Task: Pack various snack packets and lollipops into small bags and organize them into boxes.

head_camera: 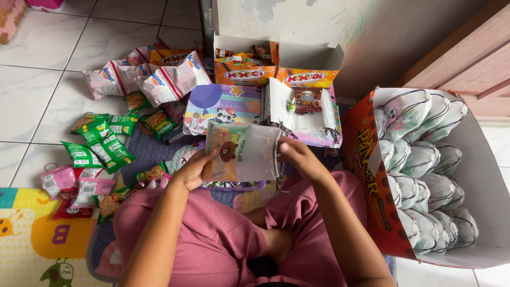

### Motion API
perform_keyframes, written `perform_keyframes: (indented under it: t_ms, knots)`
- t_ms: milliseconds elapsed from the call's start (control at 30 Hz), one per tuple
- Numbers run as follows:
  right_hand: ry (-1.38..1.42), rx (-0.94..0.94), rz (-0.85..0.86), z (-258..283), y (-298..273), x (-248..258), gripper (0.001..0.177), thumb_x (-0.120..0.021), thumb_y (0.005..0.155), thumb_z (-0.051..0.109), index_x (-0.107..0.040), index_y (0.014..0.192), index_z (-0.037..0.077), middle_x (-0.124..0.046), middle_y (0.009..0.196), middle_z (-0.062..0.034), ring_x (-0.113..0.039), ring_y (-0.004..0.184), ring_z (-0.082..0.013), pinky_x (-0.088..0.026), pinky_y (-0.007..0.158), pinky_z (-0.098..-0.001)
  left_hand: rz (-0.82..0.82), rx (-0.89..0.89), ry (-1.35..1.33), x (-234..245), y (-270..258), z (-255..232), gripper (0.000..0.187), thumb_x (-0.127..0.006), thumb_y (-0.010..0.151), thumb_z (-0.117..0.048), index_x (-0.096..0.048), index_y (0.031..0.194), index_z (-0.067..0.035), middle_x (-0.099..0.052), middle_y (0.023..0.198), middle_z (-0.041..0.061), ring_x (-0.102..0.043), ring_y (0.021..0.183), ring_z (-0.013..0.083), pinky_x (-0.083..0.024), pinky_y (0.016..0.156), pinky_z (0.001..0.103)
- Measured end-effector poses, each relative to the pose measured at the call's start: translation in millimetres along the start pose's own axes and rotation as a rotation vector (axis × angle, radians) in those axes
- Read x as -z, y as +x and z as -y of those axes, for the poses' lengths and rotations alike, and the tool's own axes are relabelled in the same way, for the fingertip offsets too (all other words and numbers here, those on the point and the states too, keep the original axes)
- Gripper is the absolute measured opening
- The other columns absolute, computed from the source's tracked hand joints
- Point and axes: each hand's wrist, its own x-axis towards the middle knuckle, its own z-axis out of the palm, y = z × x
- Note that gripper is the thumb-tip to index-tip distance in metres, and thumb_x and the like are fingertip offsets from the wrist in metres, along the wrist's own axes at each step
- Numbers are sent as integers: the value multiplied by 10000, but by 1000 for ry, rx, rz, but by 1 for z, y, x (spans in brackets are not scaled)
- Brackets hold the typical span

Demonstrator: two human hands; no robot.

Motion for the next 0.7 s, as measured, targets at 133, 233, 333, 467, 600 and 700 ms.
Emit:
perform_keyframes:
  t_ms: [133, 233, 333, 467, 600, 700]
  knots:
    - [58, 26, 39, 33, 0, -16, 702, -646, 965, 404, -432, 1535, 54, -587, 1378, -197, -672, 1172, -346, -587, 931, -499, -16, 5, -26, 25, 21, 22, 387, -703, 936, -262, -599, 1288, -137, -714, 1165, 113, -703, 1075, 281, -569, 927, 504]
    - [-88, 90, 41, 83, -4, -52, 467, -506, 979, 49, -533, 1444, 24, -759, 1111, -219, -749, 1041, -322, -616, 896, -439, -32, 8, 5, 23, 23, 24, 541, -725, 899, -285, -548, 1389, -139, -680, 1263, 130, -661, 1162, 298, -533, 995, 513]
    - [-385, 213, 128, 130, -14, -70, 390, -452, 1043, 65, -585, 1408, 95, -800, 1052, -92, -749, 1080, -234, -521, 1029, -408, 141, 124, 85, 20, 23, 20, 621, -566, 919, -614, -562, 1359, -176, -703, 1264, 100, -714, 1054, 222, -638, 768, 351]
    - [-793, 453, 291, 159, -34, -76, 286, -522, 978, 6, -640, 1235, -34, -737, 1046, -264, -721, 990, -440, -565, 886, -518, 301, 411, 24, 23, 24, 27, 1146, -288, 798, -906, -237, 1559, -51, -196, 1570, 338, -363, 1355, 474, -467, 933, 574]
    - [-852, 621, 675, 194, -55, -90, 283, -478, 958, -36, -652, 1175, -87, -704, 1018, -333, -686, 949, -527, -559, 825, -569, 365, 590, -45, 46, 43, 47, 1111, -302, 750, -950, -515, 1440, -106, -592, 1378, 276, -691, 1084, 418, -646, 628, 474]
    - [-911, 685, 810, 172, -60, -76, 339, -366, 1011, 78, -662, 1128, -36, -671, 946, -259, -653, 905, -474, -521, 834, -538, 146, 368, -214, 130, 82, 96, 877, -401, 869, -848, -687, 1235, -105, -746, 1070, 221, -748, 887, 395, -661, 653, 471]
